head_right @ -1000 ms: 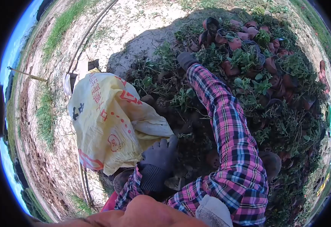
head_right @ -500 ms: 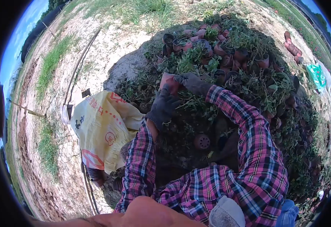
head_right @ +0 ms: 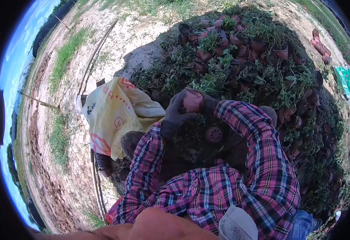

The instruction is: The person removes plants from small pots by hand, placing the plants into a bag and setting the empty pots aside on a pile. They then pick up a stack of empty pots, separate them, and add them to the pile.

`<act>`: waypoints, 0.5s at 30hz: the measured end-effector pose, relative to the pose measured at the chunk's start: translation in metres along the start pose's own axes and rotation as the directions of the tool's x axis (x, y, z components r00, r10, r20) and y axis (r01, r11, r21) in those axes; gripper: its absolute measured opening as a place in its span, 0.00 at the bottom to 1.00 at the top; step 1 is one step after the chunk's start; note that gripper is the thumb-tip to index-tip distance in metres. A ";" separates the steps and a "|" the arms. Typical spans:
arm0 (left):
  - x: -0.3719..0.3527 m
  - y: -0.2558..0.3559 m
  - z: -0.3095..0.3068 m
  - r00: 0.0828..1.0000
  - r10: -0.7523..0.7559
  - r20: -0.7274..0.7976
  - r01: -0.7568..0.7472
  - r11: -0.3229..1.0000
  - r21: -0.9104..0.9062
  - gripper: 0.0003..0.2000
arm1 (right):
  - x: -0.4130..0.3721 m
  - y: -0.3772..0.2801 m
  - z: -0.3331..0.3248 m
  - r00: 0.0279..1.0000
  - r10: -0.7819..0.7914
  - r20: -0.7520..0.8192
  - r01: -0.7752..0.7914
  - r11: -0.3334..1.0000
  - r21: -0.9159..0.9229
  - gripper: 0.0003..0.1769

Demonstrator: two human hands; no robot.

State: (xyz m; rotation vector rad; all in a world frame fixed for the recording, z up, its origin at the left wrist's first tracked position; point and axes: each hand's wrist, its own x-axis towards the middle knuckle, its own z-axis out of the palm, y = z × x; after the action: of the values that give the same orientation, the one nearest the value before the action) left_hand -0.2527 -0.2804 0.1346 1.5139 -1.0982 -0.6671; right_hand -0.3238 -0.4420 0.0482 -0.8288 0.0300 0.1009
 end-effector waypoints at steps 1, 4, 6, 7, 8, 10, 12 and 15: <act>-0.007 -0.002 0.007 0.993 -0.049 -0.104 0.021 0.966 -0.258 0.42 | 0.001 -0.001 0.014 0.987 0.160 -0.004 -0.137 0.860 0.491 0.28; -0.002 -0.010 0.004 0.915 -0.403 -0.025 0.353 0.828 -0.435 0.35 | 0.015 0.030 -0.020 0.993 0.112 -0.042 -0.079 0.879 0.470 0.24; -0.006 -0.018 0.006 0.904 -0.422 -0.074 0.364 0.847 -0.387 0.34 | 0.015 0.051 -0.041 0.993 -0.008 -0.114 0.007 1.000 -0.011 0.21; -0.008 -0.024 0.009 0.899 -0.428 -0.097 0.368 0.855 -0.366 0.33 | -0.006 0.020 -0.006 0.987 -0.077 -0.144 0.010 0.908 -0.418 0.21; -0.007 -0.034 0.011 0.896 -0.427 -0.125 0.360 0.860 -0.361 0.31 | -0.018 0.001 0.014 0.979 -0.148 -0.142 -0.010 0.656 -0.755 0.22; -0.003 -0.047 0.013 0.889 -0.422 -0.179 0.345 0.873 -0.343 0.27 | -0.007 0.010 -0.007 0.983 -0.174 0.050 0.112 0.364 -0.925 0.18; 0.001 -0.041 0.007 0.862 -0.499 -0.086 0.421 0.800 -0.427 0.23 | -0.002 0.004 -0.001 0.983 -0.118 0.138 0.159 0.193 -0.968 0.15; 0.003 -0.016 -0.004 0.811 -0.583 0.046 0.510 0.668 -0.542 0.16 | -0.004 -0.036 0.052 0.992 0.036 0.117 0.079 0.542 -0.837 0.12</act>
State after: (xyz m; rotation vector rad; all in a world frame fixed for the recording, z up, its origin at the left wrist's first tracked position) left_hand -0.2431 -0.2815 0.1208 1.3529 -0.2684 -1.1634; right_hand -0.3245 -0.4285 0.1104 -1.8179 -0.1626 0.1456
